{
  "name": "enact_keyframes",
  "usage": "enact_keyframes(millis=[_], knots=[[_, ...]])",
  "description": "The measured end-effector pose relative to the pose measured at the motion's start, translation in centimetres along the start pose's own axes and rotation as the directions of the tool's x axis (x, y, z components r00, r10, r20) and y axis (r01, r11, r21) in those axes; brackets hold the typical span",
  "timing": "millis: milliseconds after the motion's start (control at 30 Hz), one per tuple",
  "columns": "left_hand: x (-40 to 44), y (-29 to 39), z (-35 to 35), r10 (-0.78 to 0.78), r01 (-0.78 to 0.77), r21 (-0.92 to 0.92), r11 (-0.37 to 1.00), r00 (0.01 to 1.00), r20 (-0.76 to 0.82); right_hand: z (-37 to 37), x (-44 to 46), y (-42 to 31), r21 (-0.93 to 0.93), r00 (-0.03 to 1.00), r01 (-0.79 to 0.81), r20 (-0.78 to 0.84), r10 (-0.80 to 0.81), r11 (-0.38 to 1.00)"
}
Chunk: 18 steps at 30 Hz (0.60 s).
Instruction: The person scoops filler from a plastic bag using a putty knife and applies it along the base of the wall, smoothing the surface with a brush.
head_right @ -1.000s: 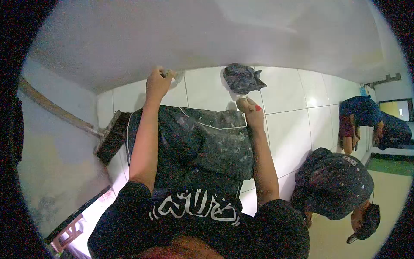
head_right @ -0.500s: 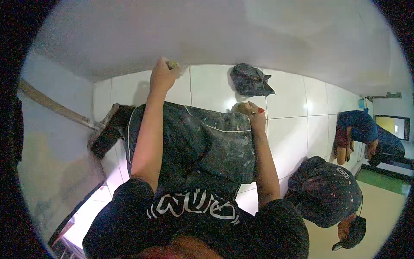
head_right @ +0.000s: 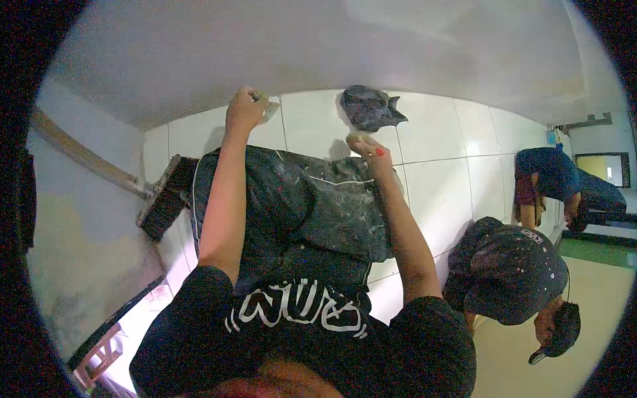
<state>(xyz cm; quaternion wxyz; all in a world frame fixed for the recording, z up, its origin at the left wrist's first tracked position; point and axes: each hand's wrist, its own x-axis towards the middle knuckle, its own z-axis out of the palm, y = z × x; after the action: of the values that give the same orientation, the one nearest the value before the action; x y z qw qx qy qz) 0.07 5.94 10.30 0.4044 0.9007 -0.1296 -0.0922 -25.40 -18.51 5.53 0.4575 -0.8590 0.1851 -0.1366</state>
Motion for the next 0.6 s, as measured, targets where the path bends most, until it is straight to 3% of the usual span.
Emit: enact_keyframes(millis=[33, 67, 167, 200, 300, 367, 433, 467, 600], knots=[[0.0, -0.3, 0.1, -0.002, 0.002, -0.005, 1.0, 1.0, -0.016, 0.6, 0.5, -0.4, -0.051, 0.998, 0.067, 0.025, -0.066, 0.996], [0.1, -0.6, 0.2, -0.007, 0.006, -0.01, 1.0, 0.999, -0.033, 0.6, 0.7, -0.8, -0.016, 0.992, -0.034, 0.119, 0.036, 0.999], [-0.6, -0.2, -0.8, -0.017, 0.016, -0.023, 1.0, 0.998, -0.059, 2.2, 3.4, -2.1, -0.12, 0.972, 0.147, 0.203, -0.121, 0.982], [-0.9, 0.1, -1.3, -0.018, 0.016, -0.028, 0.999, 0.998, -0.064, 3.1, 4.9, 0.6, -0.18, 0.934, 0.32, 0.222, -0.279, 0.93], [-0.9, 0.1, -2.4, -0.067, 0.065, -0.038, 0.997, 0.996, -0.053, 6.1, 9.6, 2.6, -0.208, 0.942, 0.316, 0.186, -0.28, 0.926], [-0.6, -0.1, -2.7, -0.075, 0.072, -0.042, 0.997, 0.995, -0.059, 7.2, 12.3, 2.5, -0.411, 0.968, 0.206, 0.221, -0.122, 0.888], [-0.1, -1.0, -2.5, -0.063, 0.06, -0.047, 0.997, 0.996, -0.058, 9.3, 14.6, 2.5, -0.635, 0.983, 0.147, 0.182, -0.038, 0.758], [0.1, -1.1, -2.4, -0.067, 0.064, -0.052, 0.997, 0.996, -0.06, 10.7, 15.3, 2.7, -0.523, 0.993, 0.016, 0.11, 0.049, 0.852], [0.2, -1.0, -2.4, -0.105, 0.102, -0.062, 0.993, 0.994, -0.037, 16.5, 13.3, 1.2, -0.571, 0.942, 0.303, 0.299, -0.15, 0.763]])
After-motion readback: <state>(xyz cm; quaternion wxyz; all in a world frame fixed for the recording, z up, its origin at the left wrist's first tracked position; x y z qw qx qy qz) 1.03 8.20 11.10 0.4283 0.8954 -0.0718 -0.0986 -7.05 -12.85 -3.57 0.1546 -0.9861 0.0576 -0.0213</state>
